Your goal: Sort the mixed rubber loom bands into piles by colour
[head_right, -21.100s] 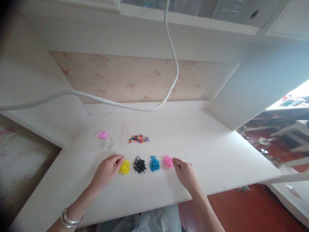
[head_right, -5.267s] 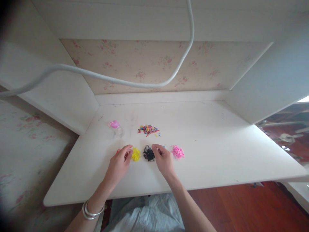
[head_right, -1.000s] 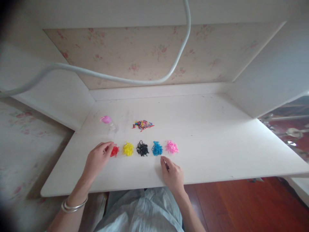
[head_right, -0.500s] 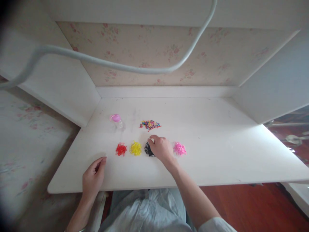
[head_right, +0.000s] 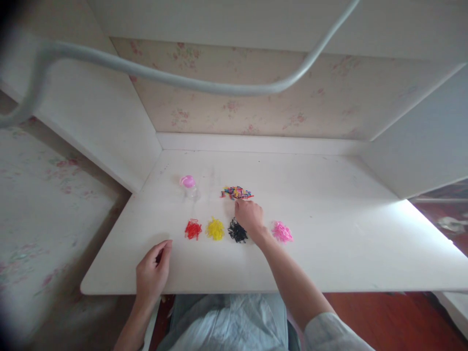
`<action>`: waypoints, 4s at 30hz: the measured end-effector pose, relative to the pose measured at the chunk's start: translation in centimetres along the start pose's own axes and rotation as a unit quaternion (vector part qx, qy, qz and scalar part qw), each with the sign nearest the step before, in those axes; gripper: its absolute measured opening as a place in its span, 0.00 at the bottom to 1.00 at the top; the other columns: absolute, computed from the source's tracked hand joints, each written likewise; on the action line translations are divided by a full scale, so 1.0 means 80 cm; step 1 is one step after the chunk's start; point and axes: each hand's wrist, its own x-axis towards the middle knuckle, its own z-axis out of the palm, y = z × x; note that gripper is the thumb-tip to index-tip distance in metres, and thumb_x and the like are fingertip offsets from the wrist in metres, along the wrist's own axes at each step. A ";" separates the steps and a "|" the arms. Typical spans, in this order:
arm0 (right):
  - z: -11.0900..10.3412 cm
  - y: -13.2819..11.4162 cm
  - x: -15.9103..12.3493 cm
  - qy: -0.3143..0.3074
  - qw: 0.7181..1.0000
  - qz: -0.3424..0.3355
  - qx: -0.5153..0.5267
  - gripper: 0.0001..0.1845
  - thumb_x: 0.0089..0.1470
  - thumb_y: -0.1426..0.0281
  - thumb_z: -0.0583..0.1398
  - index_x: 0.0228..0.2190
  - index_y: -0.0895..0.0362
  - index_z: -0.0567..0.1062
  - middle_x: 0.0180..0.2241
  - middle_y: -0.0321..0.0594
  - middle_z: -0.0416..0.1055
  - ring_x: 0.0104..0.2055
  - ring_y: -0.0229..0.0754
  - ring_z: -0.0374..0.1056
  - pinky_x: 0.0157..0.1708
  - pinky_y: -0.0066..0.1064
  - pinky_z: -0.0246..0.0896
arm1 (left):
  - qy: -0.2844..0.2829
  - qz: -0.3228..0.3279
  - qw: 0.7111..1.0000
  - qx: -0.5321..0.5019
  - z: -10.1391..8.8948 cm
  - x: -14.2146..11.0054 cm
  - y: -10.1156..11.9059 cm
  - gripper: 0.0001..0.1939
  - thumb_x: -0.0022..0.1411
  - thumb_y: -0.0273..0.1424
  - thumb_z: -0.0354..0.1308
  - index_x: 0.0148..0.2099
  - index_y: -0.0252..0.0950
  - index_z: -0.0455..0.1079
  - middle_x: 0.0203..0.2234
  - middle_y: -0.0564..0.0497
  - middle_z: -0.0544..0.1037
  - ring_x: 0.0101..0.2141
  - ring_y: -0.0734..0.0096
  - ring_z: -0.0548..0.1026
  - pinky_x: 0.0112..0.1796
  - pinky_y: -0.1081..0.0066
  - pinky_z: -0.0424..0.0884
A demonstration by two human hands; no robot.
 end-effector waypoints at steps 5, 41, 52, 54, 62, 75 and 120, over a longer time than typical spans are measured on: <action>-0.005 -0.004 -0.025 0.039 0.998 -0.016 0.050 0.22 0.61 0.59 0.45 0.38 0.49 0.77 0.32 0.40 0.76 0.34 0.41 0.71 0.31 0.26 0.54 | -0.004 -0.006 1.000 -0.006 0.001 -0.001 0.001 0.15 0.62 0.40 0.51 0.40 0.37 0.73 0.34 0.49 0.79 0.33 0.70 0.76 0.36 0.72 0.70; 0.054 0.071 -0.153 0.124 0.935 0.024 0.331 0.24 0.56 0.53 0.52 0.34 0.56 0.80 0.19 0.35 0.72 0.19 0.34 0.64 0.22 0.22 0.56 | -0.103 0.068 0.992 0.013 -0.002 0.018 0.036 0.14 0.63 0.38 0.48 0.41 0.38 0.72 0.33 0.50 0.78 0.30 0.71 0.74 0.33 0.73 0.69; 0.078 0.095 -0.166 0.137 0.943 -0.003 0.303 0.24 0.59 0.55 0.49 0.37 0.56 0.79 0.25 0.39 0.75 0.23 0.35 0.68 0.26 0.23 0.58 | -0.206 0.186 0.943 0.185 0.098 0.114 0.142 0.12 0.64 0.35 0.47 0.42 0.41 0.71 0.39 0.50 0.76 0.36 0.71 0.74 0.36 0.73 0.65; 0.079 0.097 -0.167 0.135 0.944 -0.013 0.300 0.23 0.59 0.56 0.49 0.37 0.55 0.79 0.25 0.38 0.75 0.23 0.35 0.68 0.26 0.23 0.58 | -0.200 0.182 0.942 0.197 0.118 0.127 0.147 0.13 0.64 0.34 0.47 0.46 0.40 0.70 0.42 0.48 0.75 0.38 0.70 0.74 0.37 0.72 0.65; 0.078 0.101 -0.167 0.143 0.938 -0.025 0.314 0.20 0.60 0.58 0.51 0.37 0.54 0.78 0.24 0.37 0.75 0.23 0.35 0.69 0.25 0.22 0.56 | -0.192 0.164 0.941 0.224 0.152 0.144 0.152 0.15 0.66 0.35 0.43 0.44 0.37 0.69 0.41 0.45 0.73 0.38 0.68 0.73 0.37 0.70 0.65; 0.082 0.103 -0.172 0.149 0.942 -0.042 0.298 0.18 0.60 0.60 0.51 0.37 0.53 0.78 0.28 0.37 0.76 0.25 0.34 0.70 0.27 0.21 0.58 | -0.139 0.191 0.962 0.133 0.080 0.115 0.138 0.13 0.65 0.35 0.46 0.39 0.39 0.71 0.37 0.51 0.73 0.35 0.73 0.73 0.38 0.74 0.66; -0.002 0.090 0.044 -0.006 0.996 0.042 0.076 0.20 0.58 0.60 0.50 0.49 0.44 0.71 0.40 0.42 0.75 0.41 0.44 0.71 0.35 0.30 0.59 | -0.055 -0.039 0.993 -0.098 0.037 -0.025 0.044 0.17 0.60 0.44 0.51 0.39 0.36 0.71 0.35 0.46 0.79 0.33 0.67 0.77 0.33 0.73 0.73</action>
